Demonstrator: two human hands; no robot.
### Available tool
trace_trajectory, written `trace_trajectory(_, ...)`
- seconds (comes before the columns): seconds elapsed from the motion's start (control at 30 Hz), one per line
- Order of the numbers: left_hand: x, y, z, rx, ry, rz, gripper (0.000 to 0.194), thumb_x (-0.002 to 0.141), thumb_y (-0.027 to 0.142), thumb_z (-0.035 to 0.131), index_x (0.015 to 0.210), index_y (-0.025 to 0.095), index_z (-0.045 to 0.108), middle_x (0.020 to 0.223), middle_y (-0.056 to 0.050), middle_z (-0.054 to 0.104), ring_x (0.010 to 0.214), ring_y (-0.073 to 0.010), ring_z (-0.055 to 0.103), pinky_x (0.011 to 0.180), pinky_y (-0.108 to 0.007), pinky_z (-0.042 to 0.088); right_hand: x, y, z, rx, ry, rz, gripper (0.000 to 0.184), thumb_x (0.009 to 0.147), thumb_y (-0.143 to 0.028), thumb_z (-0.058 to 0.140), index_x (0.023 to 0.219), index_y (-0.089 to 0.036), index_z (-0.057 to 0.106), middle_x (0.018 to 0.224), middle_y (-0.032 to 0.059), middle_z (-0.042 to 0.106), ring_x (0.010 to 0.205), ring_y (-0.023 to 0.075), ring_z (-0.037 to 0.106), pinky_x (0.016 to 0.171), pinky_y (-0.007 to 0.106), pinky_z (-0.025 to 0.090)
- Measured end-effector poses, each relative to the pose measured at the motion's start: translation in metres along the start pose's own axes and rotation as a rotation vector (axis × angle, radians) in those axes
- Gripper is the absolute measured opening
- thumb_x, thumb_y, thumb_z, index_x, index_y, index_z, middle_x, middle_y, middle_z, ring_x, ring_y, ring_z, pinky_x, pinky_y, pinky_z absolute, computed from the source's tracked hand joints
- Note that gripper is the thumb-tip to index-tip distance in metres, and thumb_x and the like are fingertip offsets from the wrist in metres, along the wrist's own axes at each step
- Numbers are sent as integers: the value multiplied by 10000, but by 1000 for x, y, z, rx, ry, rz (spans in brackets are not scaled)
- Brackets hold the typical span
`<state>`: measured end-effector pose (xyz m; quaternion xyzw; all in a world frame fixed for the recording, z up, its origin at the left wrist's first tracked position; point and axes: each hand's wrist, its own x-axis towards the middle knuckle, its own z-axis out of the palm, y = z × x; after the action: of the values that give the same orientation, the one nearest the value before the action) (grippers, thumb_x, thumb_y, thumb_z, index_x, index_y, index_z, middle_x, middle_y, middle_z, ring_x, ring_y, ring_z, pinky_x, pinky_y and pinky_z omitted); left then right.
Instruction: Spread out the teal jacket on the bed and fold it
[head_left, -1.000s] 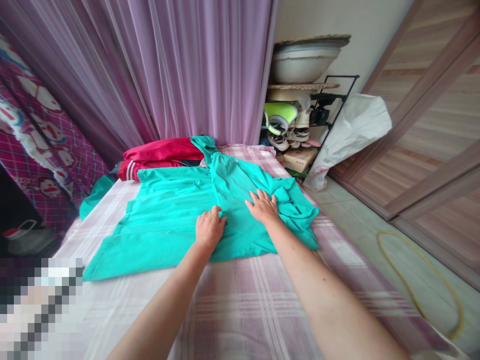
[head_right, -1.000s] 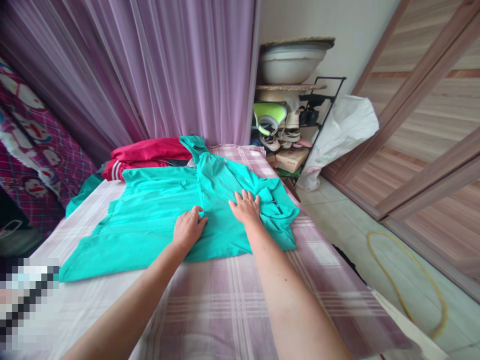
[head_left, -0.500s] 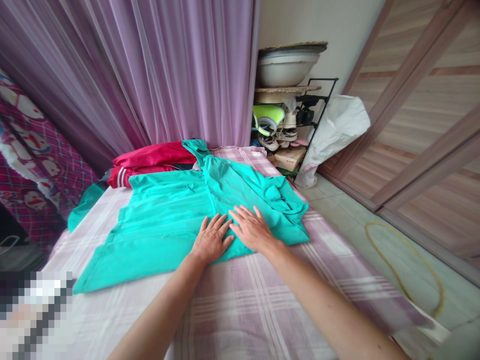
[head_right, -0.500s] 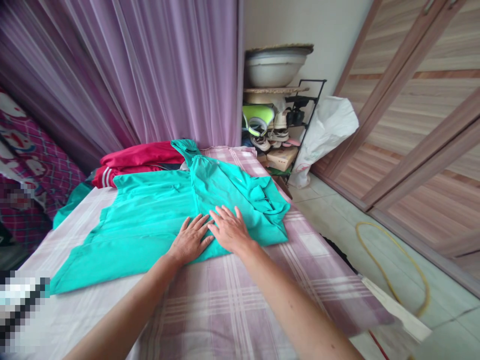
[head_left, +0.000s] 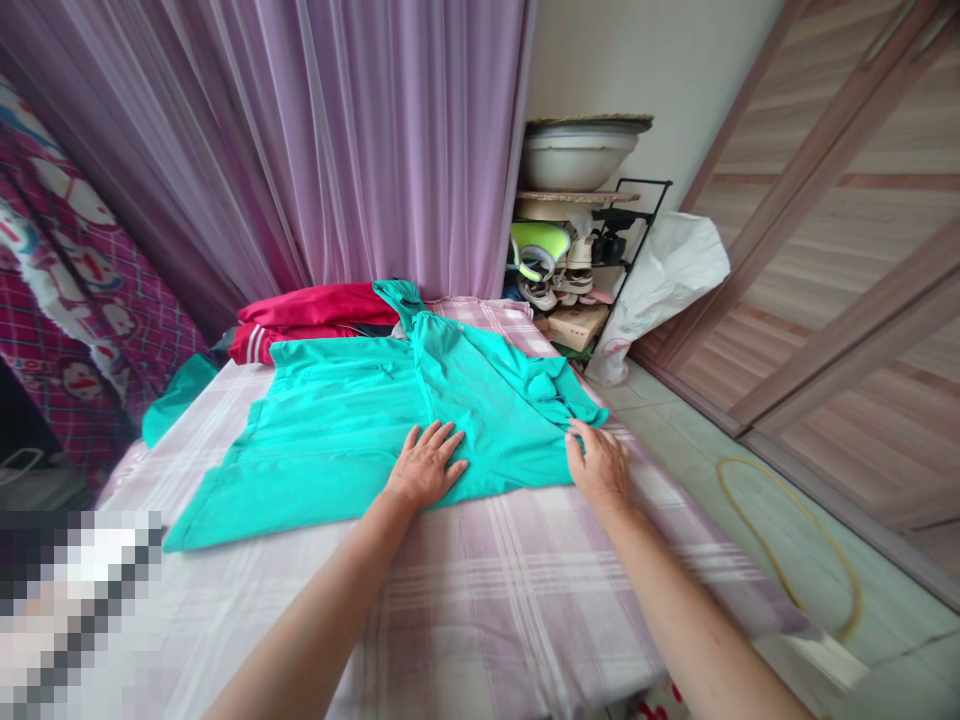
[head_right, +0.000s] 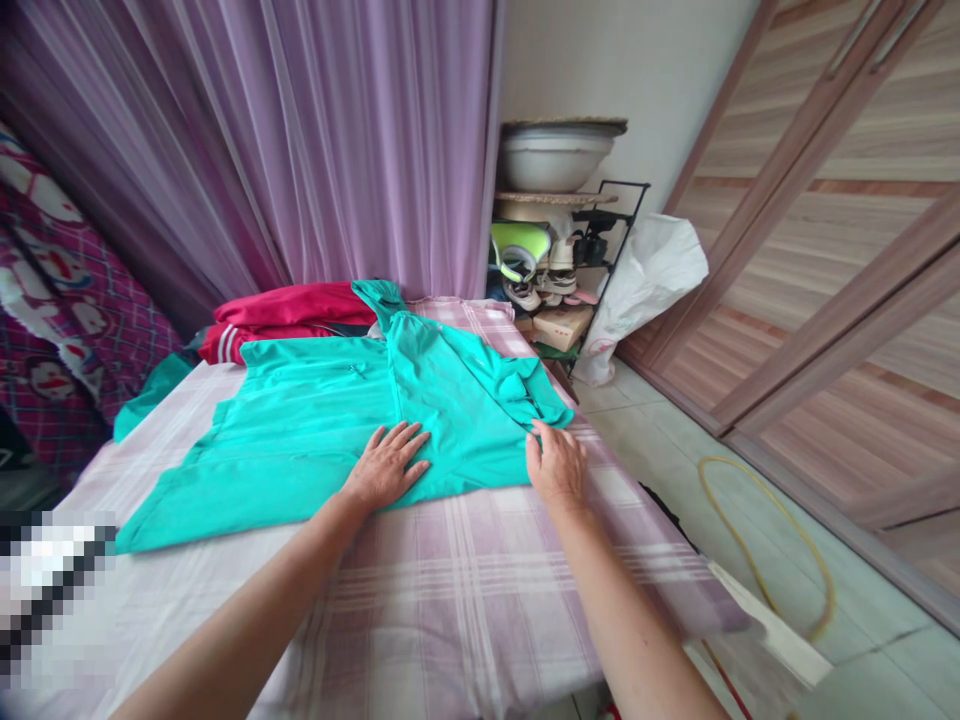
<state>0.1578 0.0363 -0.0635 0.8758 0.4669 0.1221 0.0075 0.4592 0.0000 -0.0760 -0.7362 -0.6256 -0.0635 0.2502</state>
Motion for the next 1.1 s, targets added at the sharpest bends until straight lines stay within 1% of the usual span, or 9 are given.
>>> trace_trajectory(0.2, 0, 2, 0, -3, 4, -28, 514, 951, 484, 486, 1428, 293, 503, 1519, -83, 469, 1434, -305, 368, 1179, -592, 248, 4, 7, -1, -1, -125, 138, 390, 904, -413, 470, 1197, -245, 667, 987, 65, 753, 897, 243, 665, 749, 331, 440)
trace_trajectory(0.37, 0, 4, -1, -8, 6, -45, 500, 951, 487, 482, 1417, 312, 513, 1521, -70, 468, 1433, -304, 372, 1186, -587, 240, 6, 2, -13, -86, -71, 270, 369, 912, -325, 452, 1190, -233, 676, 903, 72, 760, 775, 241, 669, 668, 319, 424)
trace_trajectory(0.47, 0, 5, -3, -11, -4, -44, 505, 951, 496, 473, 1416, 303, 515, 1519, -76, 470, 1432, -307, 370, 1184, -591, 240, 7, -13, -23, -81, 53, 142, 411, 955, -340, 377, 1185, -188, 682, 1054, 117, 742, 929, 260, 661, 781, 341, 443)
trace_trajectory(0.53, 0, 6, -5, -11, -20, -47, 513, 953, 506, 461, 1416, 293, 514, 1519, -80, 470, 1430, -309, 371, 1184, -591, 235, 5, -29, -26, -55, 113, -20, 453, 984, -350, 321, 1193, -172, 681, 1176, 134, 706, 1064, 266, 627, 905, 367, 425)
trace_trajectory(0.6, 0, 7, -7, -7, -37, -53, 525, 959, 518, 438, 1422, 281, 507, 1522, -82, 465, 1432, -306, 368, 1187, -585, 228, 0, -45, -23, 0, 42, -256, 461, 998, -349, 305, 1209, -180, 679, 1247, 118, 680, 1143, 245, 596, 993, 367, 395)
trace_trajectory(0.67, -1, 8, -8, -8, -49, -60, 540, 965, 529, 415, 1430, 265, 496, 1529, -85, 455, 1437, -303, 359, 1189, -579, 226, -8, -56, -13, 42, -124, -467, 432, 998, -338, 332, 1210, -207, 685, 1271, 88, 676, 1176, 221, 584, 1034, 358, 383)
trace_trajectory(0.73, -2, 8, -7, -18, -55, -60, 555, 968, 539, 403, 1439, 257, 486, 1536, -84, 446, 1442, -301, 349, 1191, -576, 226, -16, -59, -2, 27, -235, -527, 406, 988, -343, 374, 1232, -232, 678, 1323, 69, 651, 1229, 226, 557, 1064, 383, 373)
trace_trajectory(0.97, -3, 9, -10, -27, -26, -39, 581, 967, 548, 406, 1473, 263, 436, 1557, -71, 415, 1442, -287, 353, 1187, -533, 278, -26, -48, 14, -205, -297, -327, 473, 988, -399, 361, 1427, -315, 516, 1531, 53, 451, 1402, 273, 392, 1109, 543, 311)
trace_trajectory(1.1, -24, 2, -19, -12, 65, 3, 512, 998, 462, 380, 1447, 235, 478, 1500, -69, 495, 1424, -252, 388, 1206, -499, 259, -29, -43, 15, -270, -325, -252, 515, 989, -457, 317, 1465, -327, 466, 1565, 60, 398, 1425, 290, 350, 1095, 568, 316)
